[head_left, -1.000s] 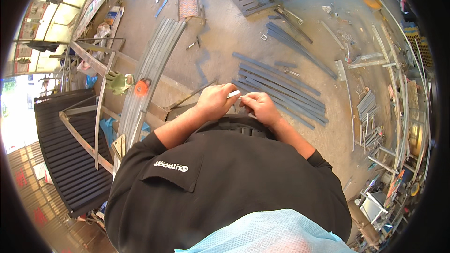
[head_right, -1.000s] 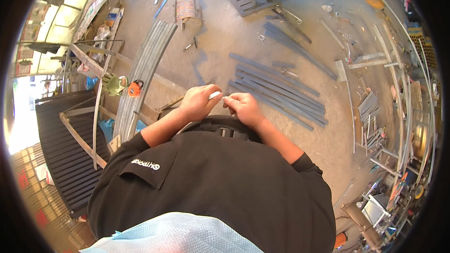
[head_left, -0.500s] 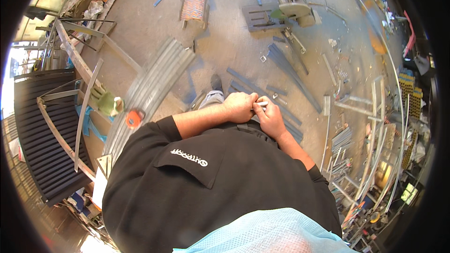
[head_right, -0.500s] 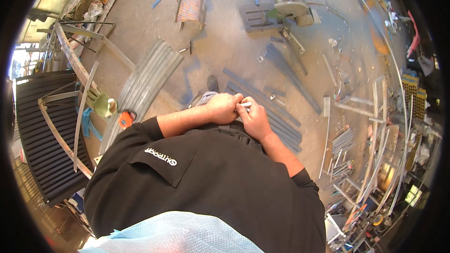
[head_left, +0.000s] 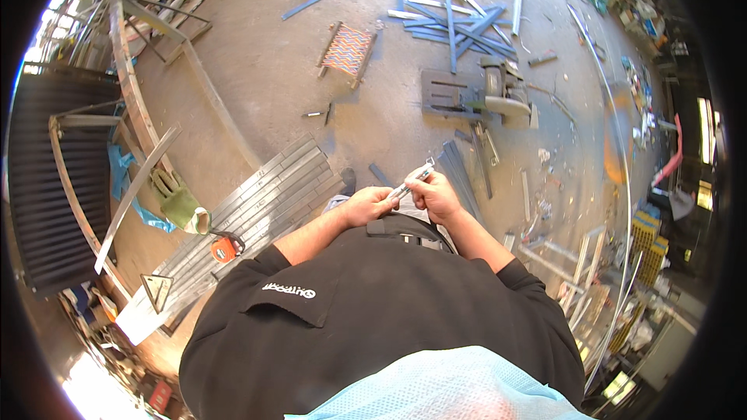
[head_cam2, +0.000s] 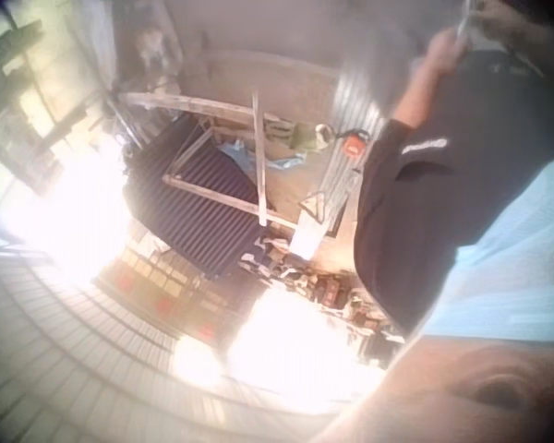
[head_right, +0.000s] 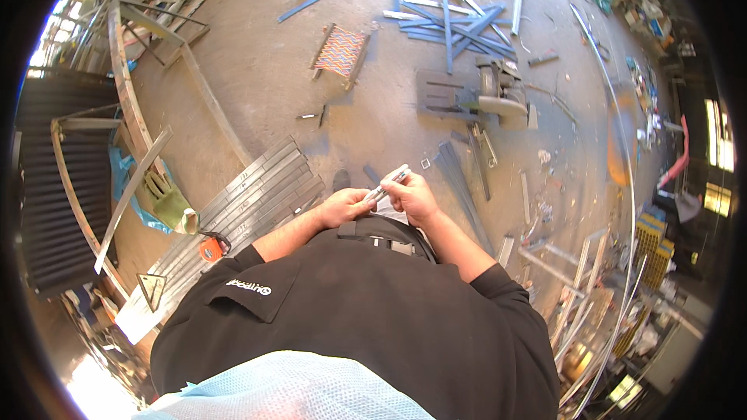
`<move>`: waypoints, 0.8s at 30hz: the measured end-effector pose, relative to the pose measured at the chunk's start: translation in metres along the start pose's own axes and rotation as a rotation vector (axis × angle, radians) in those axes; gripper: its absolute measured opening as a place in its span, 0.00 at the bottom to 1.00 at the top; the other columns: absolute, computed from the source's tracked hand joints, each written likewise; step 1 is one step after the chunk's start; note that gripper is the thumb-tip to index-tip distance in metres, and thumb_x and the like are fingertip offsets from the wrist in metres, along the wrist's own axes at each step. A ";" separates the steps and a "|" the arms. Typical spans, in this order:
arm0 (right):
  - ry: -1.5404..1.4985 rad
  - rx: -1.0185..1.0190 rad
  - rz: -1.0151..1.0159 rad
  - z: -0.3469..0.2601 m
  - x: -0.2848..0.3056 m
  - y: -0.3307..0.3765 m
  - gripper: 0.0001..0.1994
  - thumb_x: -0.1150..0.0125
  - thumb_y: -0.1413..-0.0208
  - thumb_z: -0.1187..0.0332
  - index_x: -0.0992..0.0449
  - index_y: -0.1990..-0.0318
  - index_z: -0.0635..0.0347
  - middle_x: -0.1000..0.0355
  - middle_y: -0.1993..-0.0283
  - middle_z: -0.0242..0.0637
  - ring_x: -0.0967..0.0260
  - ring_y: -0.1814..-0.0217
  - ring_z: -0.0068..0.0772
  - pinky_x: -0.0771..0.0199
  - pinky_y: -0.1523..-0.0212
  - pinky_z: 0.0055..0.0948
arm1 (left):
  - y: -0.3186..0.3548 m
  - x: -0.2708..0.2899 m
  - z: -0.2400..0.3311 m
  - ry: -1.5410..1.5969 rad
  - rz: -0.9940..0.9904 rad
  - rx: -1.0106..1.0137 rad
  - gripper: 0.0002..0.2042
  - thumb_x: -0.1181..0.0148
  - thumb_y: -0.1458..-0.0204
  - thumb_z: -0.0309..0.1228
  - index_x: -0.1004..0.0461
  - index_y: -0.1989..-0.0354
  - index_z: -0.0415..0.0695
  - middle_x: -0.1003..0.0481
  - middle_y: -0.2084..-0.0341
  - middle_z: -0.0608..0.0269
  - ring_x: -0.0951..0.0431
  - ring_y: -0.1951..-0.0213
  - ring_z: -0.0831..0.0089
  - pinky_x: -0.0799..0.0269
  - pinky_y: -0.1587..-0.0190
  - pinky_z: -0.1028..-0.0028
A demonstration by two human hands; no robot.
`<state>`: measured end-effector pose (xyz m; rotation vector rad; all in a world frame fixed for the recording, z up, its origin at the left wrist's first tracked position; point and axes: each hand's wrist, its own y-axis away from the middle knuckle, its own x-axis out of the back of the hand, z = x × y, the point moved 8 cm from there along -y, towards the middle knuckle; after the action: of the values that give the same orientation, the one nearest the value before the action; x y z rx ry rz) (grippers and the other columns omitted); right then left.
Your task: The person walks through a workshop, then uses a speed square and a white marker to mark measurements on stacked metal sheets. They repeatedly position the square, draw lines, and write numbers on the sheets.
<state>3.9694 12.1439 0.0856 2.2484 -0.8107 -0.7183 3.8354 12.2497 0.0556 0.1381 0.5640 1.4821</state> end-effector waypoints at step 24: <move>0.450 -0.331 0.072 -0.063 0.116 -0.493 0.12 0.26 0.33 0.64 0.21 0.69 0.52 0.30 0.78 0.28 0.38 0.82 0.24 0.43 0.82 0.33 | -0.040 -0.067 -0.179 0.407 0.894 0.669 0.19 0.30 0.33 0.46 0.16 0.46 0.43 0.12 0.62 0.62 0.12 0.58 0.64 0.18 0.52 0.60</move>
<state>4.2621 12.3864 -0.2550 1.9600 -0.5053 -0.2670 3.7937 12.1357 -0.0977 0.6897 1.4501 2.1386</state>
